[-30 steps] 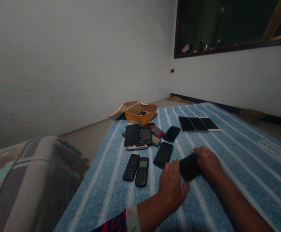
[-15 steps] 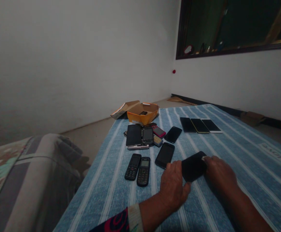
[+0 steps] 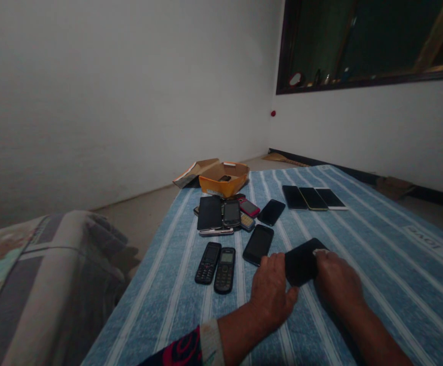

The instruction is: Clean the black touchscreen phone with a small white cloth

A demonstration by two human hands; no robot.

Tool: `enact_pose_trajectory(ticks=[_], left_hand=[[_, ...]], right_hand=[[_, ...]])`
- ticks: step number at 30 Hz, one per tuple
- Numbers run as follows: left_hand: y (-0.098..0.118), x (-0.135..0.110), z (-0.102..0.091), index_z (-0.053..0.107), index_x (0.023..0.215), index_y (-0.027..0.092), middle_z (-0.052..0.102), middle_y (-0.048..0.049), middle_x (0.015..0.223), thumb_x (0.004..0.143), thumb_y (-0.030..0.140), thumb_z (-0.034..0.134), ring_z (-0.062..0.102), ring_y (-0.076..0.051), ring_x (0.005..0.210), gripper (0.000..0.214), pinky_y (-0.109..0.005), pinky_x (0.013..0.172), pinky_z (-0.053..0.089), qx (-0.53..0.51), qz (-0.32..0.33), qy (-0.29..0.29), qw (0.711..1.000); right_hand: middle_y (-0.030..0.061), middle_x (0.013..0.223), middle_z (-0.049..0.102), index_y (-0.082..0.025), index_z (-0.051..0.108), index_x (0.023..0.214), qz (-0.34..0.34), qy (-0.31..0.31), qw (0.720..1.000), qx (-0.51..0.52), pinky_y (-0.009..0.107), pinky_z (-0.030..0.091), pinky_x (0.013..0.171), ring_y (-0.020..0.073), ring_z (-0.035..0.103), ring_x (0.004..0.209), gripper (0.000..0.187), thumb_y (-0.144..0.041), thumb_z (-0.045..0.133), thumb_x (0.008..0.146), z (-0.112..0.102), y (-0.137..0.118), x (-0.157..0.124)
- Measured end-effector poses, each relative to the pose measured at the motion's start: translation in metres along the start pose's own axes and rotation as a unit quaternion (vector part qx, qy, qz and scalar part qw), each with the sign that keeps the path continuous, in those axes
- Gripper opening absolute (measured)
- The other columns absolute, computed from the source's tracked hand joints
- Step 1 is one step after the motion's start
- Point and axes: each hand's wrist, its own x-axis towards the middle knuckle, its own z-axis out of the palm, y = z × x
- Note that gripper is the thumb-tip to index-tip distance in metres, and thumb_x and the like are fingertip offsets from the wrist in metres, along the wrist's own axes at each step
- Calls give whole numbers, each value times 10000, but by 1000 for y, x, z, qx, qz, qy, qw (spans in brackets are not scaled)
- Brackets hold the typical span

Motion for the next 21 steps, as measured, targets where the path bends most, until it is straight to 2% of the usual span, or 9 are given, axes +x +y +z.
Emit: enact_pose_trajectory(ticks=[6, 13, 17, 21], left_hand=[[5, -1, -5, 386, 1350, 116, 504, -155, 1361, 775, 224, 604, 437, -336, 1261, 624, -461, 1082, 374, 1, -5, 6, 1000], [5, 3, -5, 353, 1349, 144, 496, -133, 1346, 784, 269, 625, 424, -304, 1248, 639, -481, 1104, 336, -14, -5, -5, 1000], [5, 5, -5, 379, 1321, 154, 522, -119, 1300, 775, 275, 633, 452, -296, 1197, 614, -464, 1059, 387, -20, -14, -7, 1000], [3, 5, -3, 377, 1326, 139, 517, -124, 1307, 781, 276, 625, 443, -302, 1204, 614, -475, 1088, 352, -11, -4, -4, 1000]], right_hand=[[214, 1083, 647, -65, 607, 1185, -26, 7, 1000, -7, 334, 480, 729, 272, 676, 908, 408, -57, 306, 909, -5, -9, -7], [170, 1120, 639, -120, 563, 1260, -5, 6, 1000, 9, 314, 484, 716, 249, 679, 909, 412, -85, 331, 921, 1, -5, -3], [189, 1106, 639, -91, 566, 1249, -19, 14, 1000, -13, 325, 489, 730, 255, 678, 911, 407, -73, 326, 921, 4, -9, -4], [204, 1081, 643, -60, 586, 1213, -35, 16, 999, -29, 328, 494, 749, 255, 678, 918, 401, -40, 328, 906, -2, -22, -13]])
